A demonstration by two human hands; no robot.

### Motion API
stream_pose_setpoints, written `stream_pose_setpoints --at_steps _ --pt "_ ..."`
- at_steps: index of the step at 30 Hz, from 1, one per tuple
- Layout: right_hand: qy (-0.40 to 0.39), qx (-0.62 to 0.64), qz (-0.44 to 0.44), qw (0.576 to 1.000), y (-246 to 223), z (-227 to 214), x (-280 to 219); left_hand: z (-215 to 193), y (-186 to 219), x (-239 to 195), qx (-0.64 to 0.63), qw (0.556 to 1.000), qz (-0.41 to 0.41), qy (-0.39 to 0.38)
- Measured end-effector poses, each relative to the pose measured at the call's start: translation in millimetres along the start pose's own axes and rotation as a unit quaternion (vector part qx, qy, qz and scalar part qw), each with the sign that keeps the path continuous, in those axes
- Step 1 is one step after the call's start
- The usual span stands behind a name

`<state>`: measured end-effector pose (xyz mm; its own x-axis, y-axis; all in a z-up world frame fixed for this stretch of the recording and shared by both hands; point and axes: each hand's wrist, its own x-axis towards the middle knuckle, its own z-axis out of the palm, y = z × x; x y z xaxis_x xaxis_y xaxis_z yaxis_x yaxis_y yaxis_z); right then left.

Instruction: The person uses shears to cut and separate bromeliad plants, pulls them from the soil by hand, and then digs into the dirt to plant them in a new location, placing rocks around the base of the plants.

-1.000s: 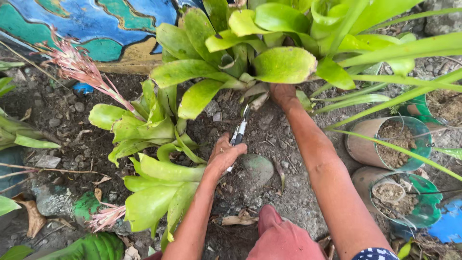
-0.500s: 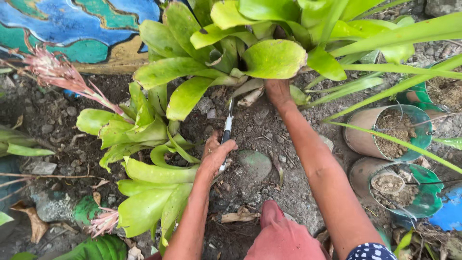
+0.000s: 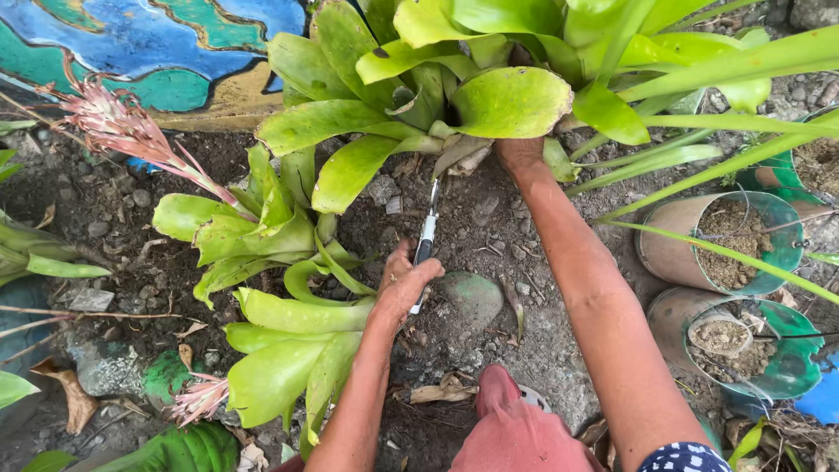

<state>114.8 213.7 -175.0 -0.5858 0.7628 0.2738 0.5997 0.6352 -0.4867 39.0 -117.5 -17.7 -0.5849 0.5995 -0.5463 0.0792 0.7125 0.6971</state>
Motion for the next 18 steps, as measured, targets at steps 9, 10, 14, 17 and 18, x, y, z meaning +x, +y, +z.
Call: stream_pose_setpoints --at_steps 9,10,14,17,18 --pt "0.095 0.071 -0.108 0.987 -12.5 -32.4 1.3 -8.0 17.1 -5.4 -0.074 0.997 -0.030 -0.014" --pt "0.101 0.056 -0.127 0.985 -14.6 -31.4 3.5 -10.1 17.4 -3.8 -0.077 0.996 -0.028 -0.016" --pt "0.067 0.002 -0.084 0.994 -18.1 -18.9 -16.4 -2.4 8.5 0.3 -0.079 0.996 -0.026 -0.022" --pt "0.087 -0.052 -0.075 0.992 -19.1 -2.6 -14.9 4.5 6.9 11.5 -0.071 0.997 0.021 -0.007" --pt "0.103 -0.074 -0.090 0.988 -17.4 3.0 -11.4 7.6 6.8 14.6 -0.069 0.997 0.041 -0.001"
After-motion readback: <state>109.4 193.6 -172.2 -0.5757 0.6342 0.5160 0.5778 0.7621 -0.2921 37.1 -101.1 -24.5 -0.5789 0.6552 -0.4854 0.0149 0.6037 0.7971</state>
